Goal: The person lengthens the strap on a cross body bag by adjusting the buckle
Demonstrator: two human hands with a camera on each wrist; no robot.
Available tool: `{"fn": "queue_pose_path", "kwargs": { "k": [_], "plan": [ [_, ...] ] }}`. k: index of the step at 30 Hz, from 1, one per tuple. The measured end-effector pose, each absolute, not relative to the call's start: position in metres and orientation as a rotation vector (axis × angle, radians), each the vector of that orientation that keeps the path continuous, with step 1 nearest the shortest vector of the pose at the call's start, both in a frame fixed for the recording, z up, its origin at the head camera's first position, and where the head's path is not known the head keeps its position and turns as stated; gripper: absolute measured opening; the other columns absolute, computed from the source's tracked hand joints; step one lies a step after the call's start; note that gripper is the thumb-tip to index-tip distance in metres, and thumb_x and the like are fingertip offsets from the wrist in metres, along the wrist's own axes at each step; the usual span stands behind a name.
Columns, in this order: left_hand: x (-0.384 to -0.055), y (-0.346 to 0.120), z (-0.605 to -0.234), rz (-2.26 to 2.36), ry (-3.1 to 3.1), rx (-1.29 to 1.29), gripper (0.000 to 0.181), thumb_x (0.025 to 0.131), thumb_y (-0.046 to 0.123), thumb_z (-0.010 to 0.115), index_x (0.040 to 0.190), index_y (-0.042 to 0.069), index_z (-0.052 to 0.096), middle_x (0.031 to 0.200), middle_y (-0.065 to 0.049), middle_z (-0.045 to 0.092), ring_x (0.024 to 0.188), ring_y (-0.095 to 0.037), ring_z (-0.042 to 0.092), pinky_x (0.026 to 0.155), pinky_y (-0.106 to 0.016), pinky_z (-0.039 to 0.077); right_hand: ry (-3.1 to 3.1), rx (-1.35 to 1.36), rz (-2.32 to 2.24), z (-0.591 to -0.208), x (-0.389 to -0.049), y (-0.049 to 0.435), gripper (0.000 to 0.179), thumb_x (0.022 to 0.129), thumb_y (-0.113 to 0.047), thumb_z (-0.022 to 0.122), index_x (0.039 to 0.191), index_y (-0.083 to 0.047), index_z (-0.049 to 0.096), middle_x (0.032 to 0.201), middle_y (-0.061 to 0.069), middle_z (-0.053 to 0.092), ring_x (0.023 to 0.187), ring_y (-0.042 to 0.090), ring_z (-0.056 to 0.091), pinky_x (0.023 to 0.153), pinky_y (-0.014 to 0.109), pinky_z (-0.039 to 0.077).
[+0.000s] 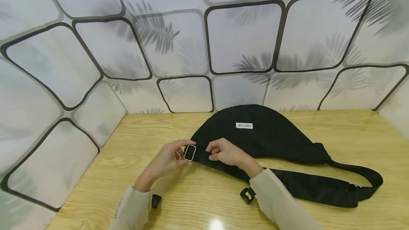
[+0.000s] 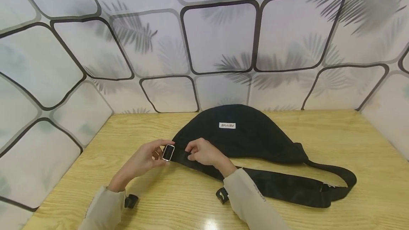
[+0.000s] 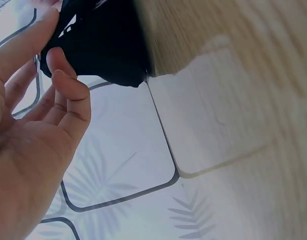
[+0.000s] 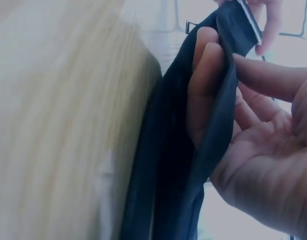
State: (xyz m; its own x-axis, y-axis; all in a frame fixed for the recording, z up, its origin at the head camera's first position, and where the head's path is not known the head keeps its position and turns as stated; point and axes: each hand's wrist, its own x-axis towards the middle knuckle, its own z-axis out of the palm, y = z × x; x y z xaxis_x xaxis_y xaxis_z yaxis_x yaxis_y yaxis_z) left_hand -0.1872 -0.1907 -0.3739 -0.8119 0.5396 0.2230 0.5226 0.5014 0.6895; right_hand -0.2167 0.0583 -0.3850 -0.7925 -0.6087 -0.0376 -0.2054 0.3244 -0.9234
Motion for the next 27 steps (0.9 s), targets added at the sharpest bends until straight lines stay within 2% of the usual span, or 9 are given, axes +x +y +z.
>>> {"fn": "queue_pose_path", "kwargs": {
  "k": [5,8,12,17,22,27],
  "plan": [
    [-0.186,-0.188,-0.373,1.232,2.706,0.975,0.05,0.083,0.0,0.083,0.129,-0.004,0.063,0.104,-0.012,0.068,0.073,-0.008,0.059,0.052,-0.025,0.047,2.112,-0.685,-1.562,-0.386,-0.216,0.057,0.017,0.093,0.013,0.057,0.107,0.01,0.067,0.076,0.01,0.067,0.064,0.021,0.069,0.068,0.028,0.054],
    [-0.184,-0.188,-0.373,1.245,2.7,0.964,0.05,0.083,0.001,0.083,0.129,-0.004,0.064,0.114,-0.016,0.067,0.073,-0.007,0.059,0.052,-0.025,0.047,2.04,-0.663,-1.618,-0.386,-0.215,0.056,0.016,0.094,0.013,0.056,0.105,0.01,0.067,0.076,0.01,0.067,0.063,0.023,0.07,0.066,0.032,0.057],
    [-0.185,-0.185,-0.374,1.257,2.675,0.987,0.051,0.084,0.003,0.082,0.13,-0.004,0.063,0.112,-0.016,0.066,0.072,-0.008,0.059,0.053,-0.026,0.049,1.958,-0.643,-1.695,-0.389,-0.213,0.054,0.014,0.094,0.012,0.056,0.104,0.01,0.066,0.075,0.008,0.066,0.061,0.019,0.067,0.066,0.034,0.057],
    [-0.184,-0.182,-0.376,1.27,2.666,0.992,0.05,0.083,0.004,0.084,0.129,-0.003,0.064,0.114,-0.015,0.067,0.074,-0.009,0.059,0.061,-0.028,0.052,1.83,-0.64,-1.794,-0.39,-0.211,0.051,0.012,0.094,0.012,0.056,0.102,0.01,0.064,0.076,0.006,0.068,0.061,0.017,0.064,0.065,0.031,0.055],
    [-0.183,-0.177,-0.375,1.271,2.656,0.978,0.05,0.084,0.007,0.084,0.13,0.002,0.065,0.108,-0.008,0.068,0.076,-0.009,0.06,0.065,-0.029,0.053,1.805,-0.631,-1.822,-0.386,-0.208,0.047,0.008,0.096,0.01,0.056,0.1,0.008,0.063,0.078,0.004,0.069,0.063,0.016,0.064,0.065,0.03,0.055],
    [-0.184,-0.178,-0.373,1.253,2.669,0.984,0.051,0.086,0.008,0.082,0.132,-0.001,0.063,0.11,-0.009,0.068,0.079,-0.011,0.06,0.068,-0.029,0.053,1.933,-0.697,-1.689,-0.381,-0.213,0.054,0.012,0.097,0.007,0.058,0.107,0.01,0.065,0.085,0.007,0.071,0.072,0.017,0.067,0.076,0.033,0.056]
  ]
}}
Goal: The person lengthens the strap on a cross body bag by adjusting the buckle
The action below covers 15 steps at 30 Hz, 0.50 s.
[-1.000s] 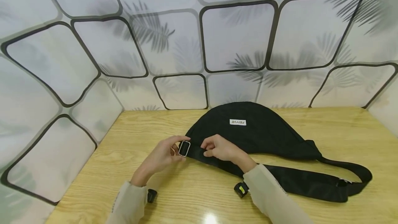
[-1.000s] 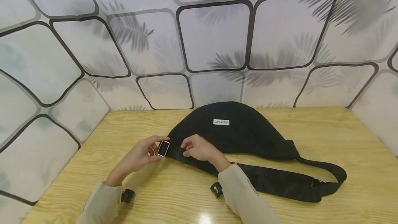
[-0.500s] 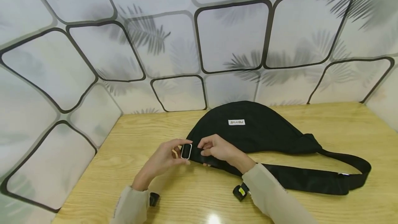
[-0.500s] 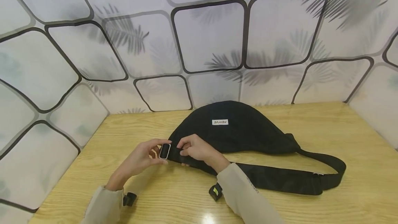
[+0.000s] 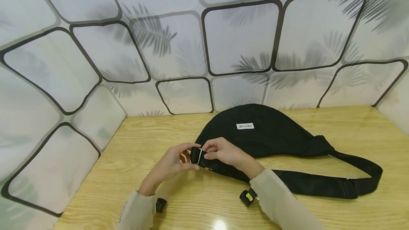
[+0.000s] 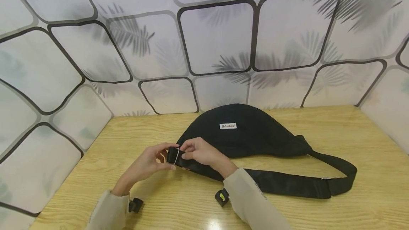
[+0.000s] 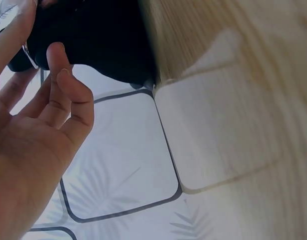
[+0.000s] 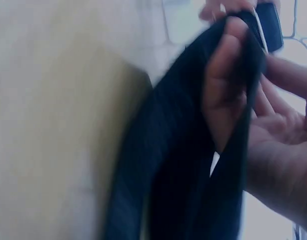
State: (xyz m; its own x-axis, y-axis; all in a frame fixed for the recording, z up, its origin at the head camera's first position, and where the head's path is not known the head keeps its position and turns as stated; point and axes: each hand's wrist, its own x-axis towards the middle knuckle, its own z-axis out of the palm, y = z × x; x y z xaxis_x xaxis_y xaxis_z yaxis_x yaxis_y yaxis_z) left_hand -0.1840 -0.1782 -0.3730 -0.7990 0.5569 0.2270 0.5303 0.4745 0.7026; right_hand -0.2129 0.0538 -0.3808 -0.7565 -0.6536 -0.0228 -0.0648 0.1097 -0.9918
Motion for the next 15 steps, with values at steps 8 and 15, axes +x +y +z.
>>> {"fn": "queue_pose_path", "kwargs": {
  "k": [8,15],
  "plan": [
    [-0.185,-0.182,-0.372,1.249,2.658,0.942,0.052,0.088,0.009,0.08,0.134,-0.004,0.06,0.11,-0.01,0.067,0.083,-0.014,0.061,0.069,-0.03,0.053,2.019,-0.804,-1.467,-0.378,-0.221,0.079,0.014,0.094,0.008,0.061,0.106,0.011,0.066,0.076,0.002,0.064,0.074,0.014,0.055,0.08,0.031,0.049],
    [-0.186,-0.181,-0.374,1.254,2.672,0.978,0.052,0.088,0.008,0.081,0.134,-0.005,0.06,0.112,-0.01,0.068,0.083,-0.012,0.061,0.069,-0.029,0.053,2.063,-0.865,-1.484,-0.379,-0.222,0.076,0.009,0.092,0.01,0.06,0.099,0.01,0.067,0.071,-0.002,0.06,0.068,0.012,0.05,0.074,0.027,0.046]
  ]
}}
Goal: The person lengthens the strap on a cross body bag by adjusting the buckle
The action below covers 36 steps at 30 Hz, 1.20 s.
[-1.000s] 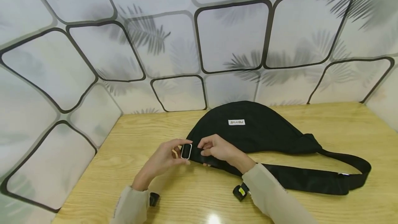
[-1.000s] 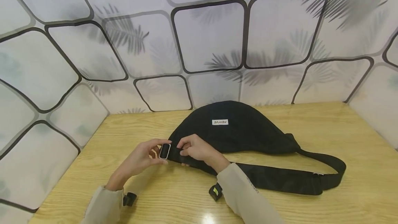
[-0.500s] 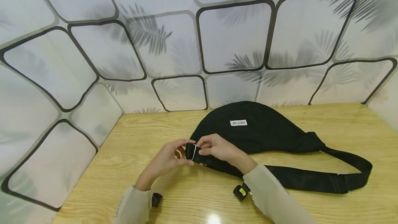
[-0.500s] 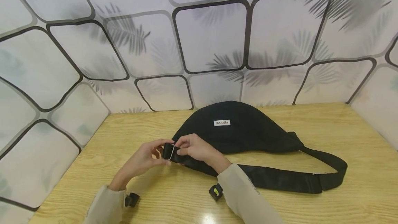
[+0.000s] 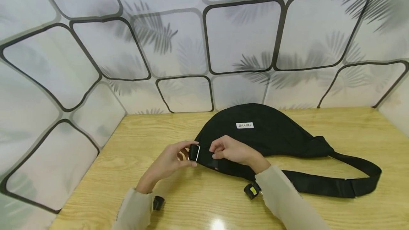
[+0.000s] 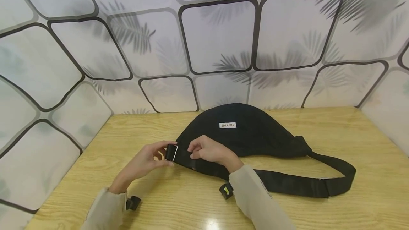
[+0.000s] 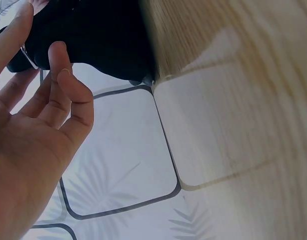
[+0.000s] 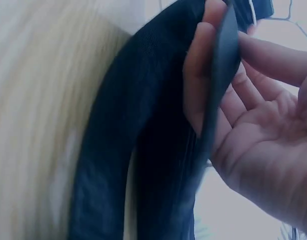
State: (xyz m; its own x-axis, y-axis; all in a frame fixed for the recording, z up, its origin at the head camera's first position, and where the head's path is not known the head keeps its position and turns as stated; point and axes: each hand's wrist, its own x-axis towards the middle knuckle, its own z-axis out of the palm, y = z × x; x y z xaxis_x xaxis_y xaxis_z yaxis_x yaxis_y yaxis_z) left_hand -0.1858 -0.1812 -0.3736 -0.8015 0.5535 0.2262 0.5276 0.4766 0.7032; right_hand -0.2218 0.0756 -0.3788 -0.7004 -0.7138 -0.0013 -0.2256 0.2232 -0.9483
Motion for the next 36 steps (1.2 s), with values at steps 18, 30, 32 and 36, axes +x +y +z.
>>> {"fn": "queue_pose_path", "kwargs": {
  "k": [18,30,32,36],
  "plan": [
    [-0.182,-0.174,-0.371,1.259,2.64,0.991,0.052,0.088,0.009,0.08,0.135,0.0,0.06,0.115,-0.007,0.069,0.087,-0.016,0.061,0.071,-0.03,0.052,2.01,-0.878,-1.461,-0.375,-0.22,0.075,0.012,0.095,0.005,0.061,0.105,0.011,0.067,0.069,-0.004,0.054,0.065,0.011,0.045,0.068,0.025,0.041],
    [-0.181,-0.173,-0.371,1.275,2.643,0.984,0.045,0.087,0.007,0.081,0.128,0.0,0.064,0.111,-0.006,0.07,0.086,-0.015,0.062,0.07,-0.03,0.052,2.018,-0.919,-1.517,-0.375,-0.218,0.071,0.008,0.094,0.011,0.059,0.095,0.009,0.067,0.063,-0.004,0.043,0.059,0.011,0.036,0.064,0.026,0.036],
    [-0.18,-0.172,-0.371,1.27,2.637,0.977,0.041,0.087,0.007,0.081,0.124,0.001,0.065,0.108,-0.004,0.07,0.087,-0.015,0.062,0.07,-0.03,0.052,2.057,-0.914,-1.541,-0.375,-0.215,0.065,0.01,0.094,0.01,0.059,0.095,0.007,0.068,0.064,-0.003,0.05,0.058,0.011,0.036,0.061,0.025,0.034],
    [-0.179,-0.17,-0.37,1.264,2.629,0.953,0.036,0.088,0.008,0.08,0.121,0.004,0.066,0.105,0.0,0.069,0.088,-0.017,0.063,0.073,-0.03,0.051,2.102,-0.879,-1.581,-0.372,-0.212,0.06,0.01,0.096,0.007,0.06,0.096,0.006,0.07,0.074,0.002,0.066,0.065,0.012,0.048,0.064,0.025,0.039]
  ]
}}
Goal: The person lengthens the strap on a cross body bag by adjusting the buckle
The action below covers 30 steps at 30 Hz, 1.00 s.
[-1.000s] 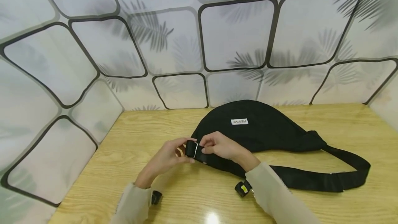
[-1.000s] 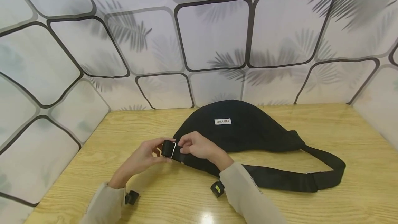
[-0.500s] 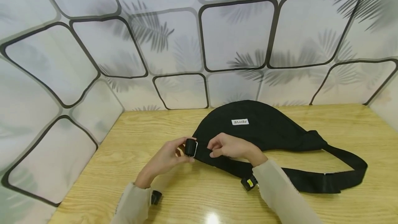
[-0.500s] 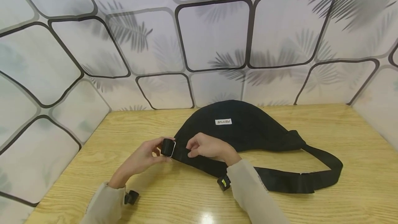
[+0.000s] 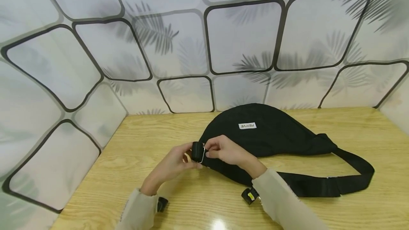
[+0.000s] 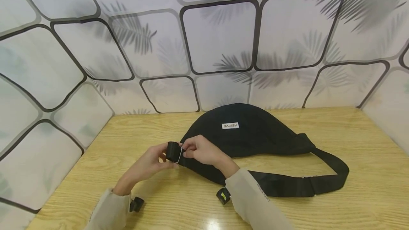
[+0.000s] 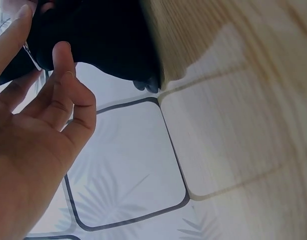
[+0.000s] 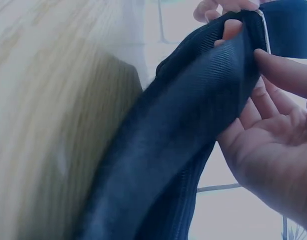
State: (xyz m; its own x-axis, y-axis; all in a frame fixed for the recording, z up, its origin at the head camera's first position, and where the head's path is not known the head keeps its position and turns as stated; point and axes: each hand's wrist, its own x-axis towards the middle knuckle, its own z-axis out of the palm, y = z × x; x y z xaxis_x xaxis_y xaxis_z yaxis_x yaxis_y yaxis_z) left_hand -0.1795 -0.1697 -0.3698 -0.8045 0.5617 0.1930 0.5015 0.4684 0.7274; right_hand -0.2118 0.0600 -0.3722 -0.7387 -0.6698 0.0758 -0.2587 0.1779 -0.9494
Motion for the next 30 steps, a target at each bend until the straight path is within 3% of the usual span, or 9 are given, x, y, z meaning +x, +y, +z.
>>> {"fn": "queue_pose_path", "kwargs": {
  "k": [4,11,12,15,22,26,30],
  "plan": [
    [-0.181,-0.171,-0.369,1.257,2.635,0.957,0.036,0.089,0.009,0.08,0.121,0.004,0.066,0.103,0.001,0.069,0.088,-0.019,0.062,0.073,-0.031,0.051,2.084,-0.882,-1.518,-0.37,-0.215,0.067,0.011,0.096,0.005,0.062,0.105,0.007,0.069,0.088,0.008,0.07,0.078,0.014,0.056,0.076,0.027,0.047],
    [-0.183,-0.172,-0.369,1.265,2.656,0.954,0.032,0.088,0.01,0.081,0.117,0.005,0.067,0.097,0.004,0.067,0.088,-0.019,0.063,0.072,-0.031,0.052,2.084,-0.982,-1.321,-0.369,-0.222,0.084,0.018,0.092,0.011,0.061,0.11,0.009,0.063,0.066,-0.005,0.028,0.06,0.012,0.028,0.065,0.027,0.032],
    [-0.183,-0.171,-0.369,1.267,2.659,0.947,0.032,0.088,0.01,0.081,0.117,0.005,0.067,0.097,0.004,0.067,0.087,-0.018,0.062,0.072,-0.031,0.052,2.079,-0.981,-1.346,-0.369,-0.222,0.083,0.017,0.092,0.012,0.061,0.109,0.009,0.063,0.065,-0.006,0.028,0.059,0.012,0.028,0.065,0.027,0.032],
    [-0.182,-0.17,-0.369,1.265,2.67,0.916,0.027,0.088,0.011,0.081,0.111,0.004,0.068,0.093,0.004,0.067,0.084,-0.013,0.062,0.072,-0.029,0.052,2.064,-0.973,-1.447,-0.37,-0.219,0.077,0.015,0.093,0.012,0.06,0.107,0.009,0.063,0.065,-0.006,0.031,0.059,0.013,0.028,0.064,0.028,0.033],
    [-0.179,-0.169,-0.37,1.318,2.622,0.857,0.026,0.084,0.001,0.083,0.106,-0.002,0.068,0.091,0.0,0.067,0.08,-0.009,0.06,0.074,-0.029,0.053,2.071,-0.918,-1.565,-0.369,-0.213,0.064,0.019,0.092,0.014,0.06,0.111,0.009,0.061,0.075,0.001,0.061,0.066,0.014,0.046,0.065,0.026,0.039],
    [-0.18,-0.168,-0.37,1.328,2.624,0.883,0.024,0.084,-0.003,0.081,0.105,-0.001,0.068,0.092,-0.002,0.068,0.083,-0.011,0.062,0.078,-0.032,0.055,2.046,-0.914,-1.59,-0.369,-0.213,0.064,0.022,0.092,0.012,0.062,0.114,0.009,0.058,0.071,-0.001,0.052,0.065,0.015,0.039,0.065,0.028,0.036],
    [-0.18,-0.168,-0.372,1.287,2.66,0.879,0.02,0.087,-0.002,0.078,0.105,-0.001,0.069,0.094,-0.004,0.069,0.083,-0.012,0.063,0.077,-0.03,0.055,2.129,-0.985,-1.517,-0.369,-0.209,0.061,0.037,0.091,0.002,0.072,0.123,0.007,0.054,0.079,-0.001,0.059,0.077,0.014,0.053,0.082,0.034,0.048]
  ]
}}
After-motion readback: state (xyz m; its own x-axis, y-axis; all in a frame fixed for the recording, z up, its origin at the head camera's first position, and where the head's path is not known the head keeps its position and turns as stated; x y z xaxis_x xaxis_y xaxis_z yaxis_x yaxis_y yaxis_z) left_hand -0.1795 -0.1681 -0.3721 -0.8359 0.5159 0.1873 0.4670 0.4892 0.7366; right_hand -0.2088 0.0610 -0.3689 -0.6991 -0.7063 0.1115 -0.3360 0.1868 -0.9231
